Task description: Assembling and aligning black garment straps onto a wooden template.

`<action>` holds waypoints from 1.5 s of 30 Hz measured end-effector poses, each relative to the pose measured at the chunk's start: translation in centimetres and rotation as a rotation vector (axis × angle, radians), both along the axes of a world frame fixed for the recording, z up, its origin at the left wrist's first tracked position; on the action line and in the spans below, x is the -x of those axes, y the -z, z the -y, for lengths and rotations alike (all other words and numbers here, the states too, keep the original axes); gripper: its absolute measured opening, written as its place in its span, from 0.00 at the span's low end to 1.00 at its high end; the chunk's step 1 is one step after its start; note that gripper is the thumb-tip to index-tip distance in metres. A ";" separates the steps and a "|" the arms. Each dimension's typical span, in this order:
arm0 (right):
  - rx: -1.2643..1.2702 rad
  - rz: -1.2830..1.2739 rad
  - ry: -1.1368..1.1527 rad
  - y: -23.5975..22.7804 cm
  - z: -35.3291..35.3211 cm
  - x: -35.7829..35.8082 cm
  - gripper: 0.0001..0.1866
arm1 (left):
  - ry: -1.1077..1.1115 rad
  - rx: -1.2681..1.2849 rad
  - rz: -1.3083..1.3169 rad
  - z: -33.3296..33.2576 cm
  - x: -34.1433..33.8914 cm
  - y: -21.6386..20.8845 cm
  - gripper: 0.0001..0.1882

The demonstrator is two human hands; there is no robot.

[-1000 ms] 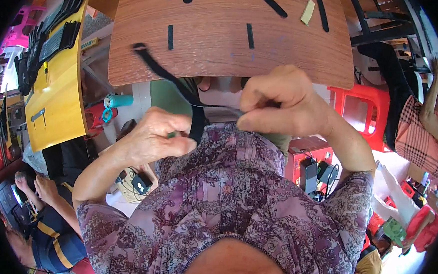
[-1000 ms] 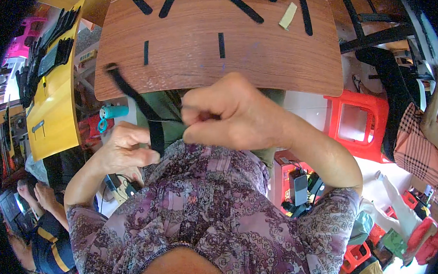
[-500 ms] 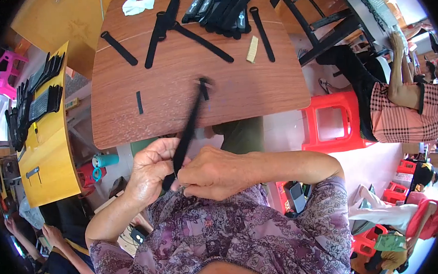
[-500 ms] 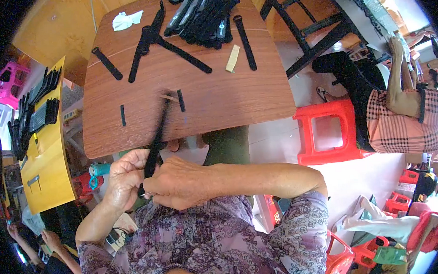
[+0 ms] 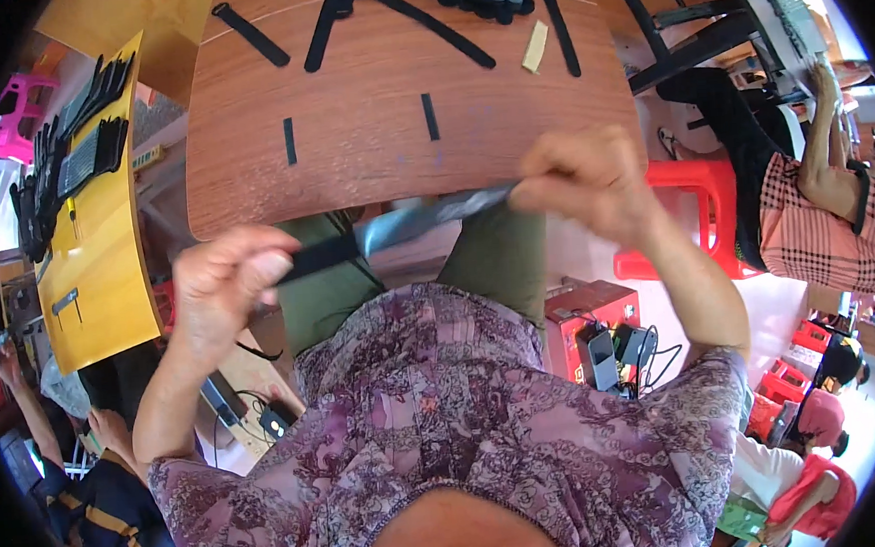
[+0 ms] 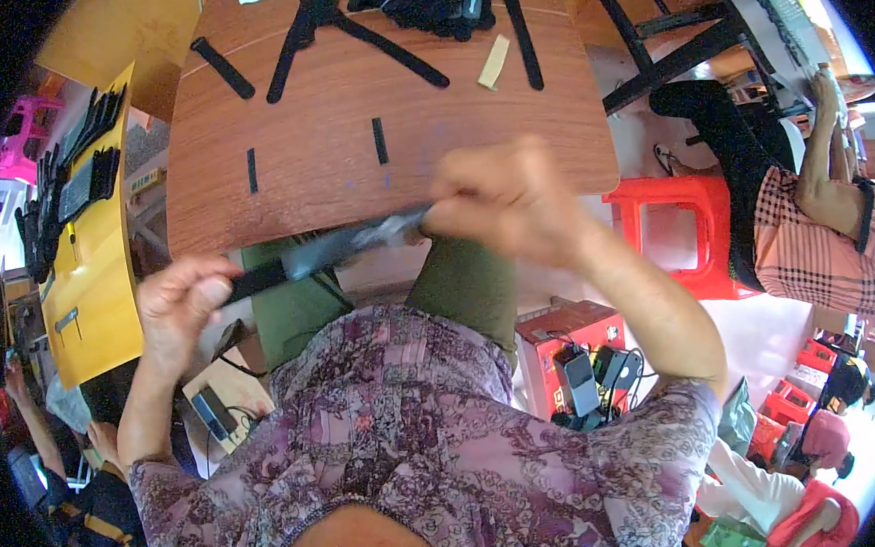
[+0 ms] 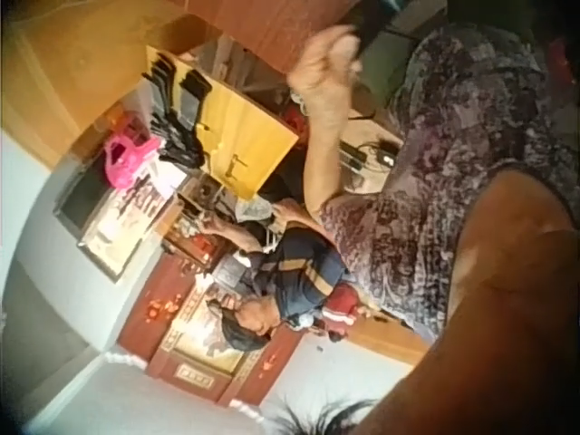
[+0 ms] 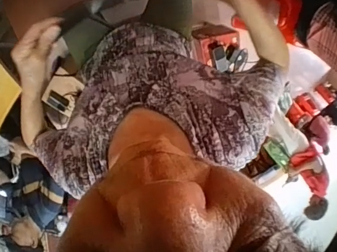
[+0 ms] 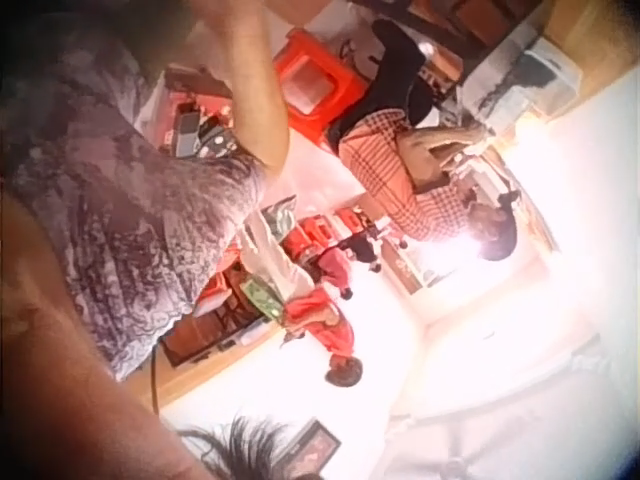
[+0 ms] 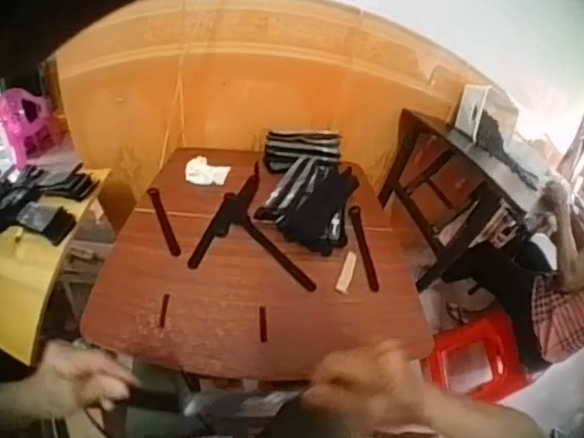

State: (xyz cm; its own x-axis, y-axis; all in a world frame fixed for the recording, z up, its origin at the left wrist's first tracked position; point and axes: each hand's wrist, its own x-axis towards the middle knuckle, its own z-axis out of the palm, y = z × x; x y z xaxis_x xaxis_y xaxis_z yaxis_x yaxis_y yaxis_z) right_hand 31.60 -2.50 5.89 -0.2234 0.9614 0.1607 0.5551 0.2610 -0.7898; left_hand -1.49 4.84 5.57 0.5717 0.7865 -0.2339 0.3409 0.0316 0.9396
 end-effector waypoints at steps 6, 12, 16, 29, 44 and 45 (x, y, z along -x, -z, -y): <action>0.156 -0.113 0.415 0.6 1.2 -6.3 0.07 | -0.148 -0.092 -0.058 -2.2 5.5 0.3 0.06; -0.053 -0.219 0.704 -2.7 3.5 -11.1 0.07 | -0.515 -0.111 -0.021 -3.2 10.0 -0.5 0.10; -0.466 0.474 0.258 -3.3 0.2 -3.3 0.07 | -0.058 0.011 0.138 -0.9 1.0 -1.0 0.22; -0.634 0.447 -0.356 0.5 -0.6 5.9 0.12 | -0.222 0.678 0.300 1.2 -5.2 1.3 0.13; -0.172 0.579 0.676 9.3 -10.7 -4.8 0.11 | -0.249 0.636 0.396 1.1 -5.6 1.3 0.12; -0.218 0.596 0.699 10.0 -10.9 -4.9 0.11 | -0.254 0.638 0.392 1.1 -5.4 1.3 0.12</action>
State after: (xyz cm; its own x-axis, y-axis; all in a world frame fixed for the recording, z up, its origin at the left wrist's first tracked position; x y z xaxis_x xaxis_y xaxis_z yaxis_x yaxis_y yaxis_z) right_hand 36.53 8.41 -4.06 0.2891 0.8708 0.3976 0.9381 -0.1751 -0.2987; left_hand 3.95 3.69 4.27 0.5268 0.6855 -0.5026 -0.1008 0.6375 0.7638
